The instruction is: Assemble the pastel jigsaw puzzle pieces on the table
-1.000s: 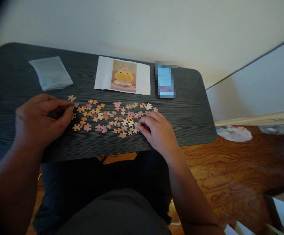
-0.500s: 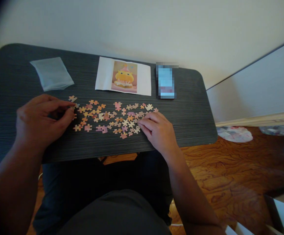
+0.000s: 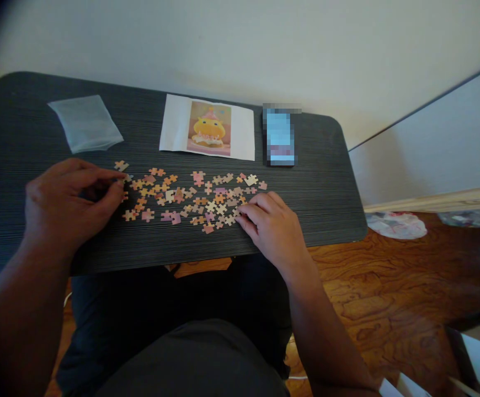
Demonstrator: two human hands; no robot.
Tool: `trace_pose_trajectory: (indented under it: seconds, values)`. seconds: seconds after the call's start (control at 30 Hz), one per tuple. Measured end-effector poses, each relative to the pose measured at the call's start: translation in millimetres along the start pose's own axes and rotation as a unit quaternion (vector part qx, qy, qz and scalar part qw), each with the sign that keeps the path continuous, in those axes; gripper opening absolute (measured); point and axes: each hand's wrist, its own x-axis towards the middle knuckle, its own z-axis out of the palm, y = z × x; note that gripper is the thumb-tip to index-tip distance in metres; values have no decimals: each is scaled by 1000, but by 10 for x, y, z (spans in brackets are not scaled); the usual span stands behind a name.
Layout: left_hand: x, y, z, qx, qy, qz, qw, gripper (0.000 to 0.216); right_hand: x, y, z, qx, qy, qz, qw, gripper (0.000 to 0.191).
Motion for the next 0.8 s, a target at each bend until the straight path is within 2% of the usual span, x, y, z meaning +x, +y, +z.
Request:
trace_pose_trajectory:
  seconds: [0.23,0.33,0.43,0.53,0.63,0.8]
  values:
    - [9,22,-6,-13,0,-7,1000,26,47,-6,-6,-38,26,-36,998,20]
    - [8,25,-8,-11,4,-8,1000,24,47,18,-2,36,69,5,997,18]
    - [3,19,-2,-3,2,-9,1000,24,67,40,34,125,48,63,989,14]
    - [2,17,-2,1,1,-5,1000,25,82,49,79,104,44,81,990,12]
    - [3,21,-7,-4,1,-2,1000,26,59,29,77,92,72,77,990,8]
    - [3,17,-5,-1,1,-3,1000,27,-51,-40,15,115,59,36,991,8]
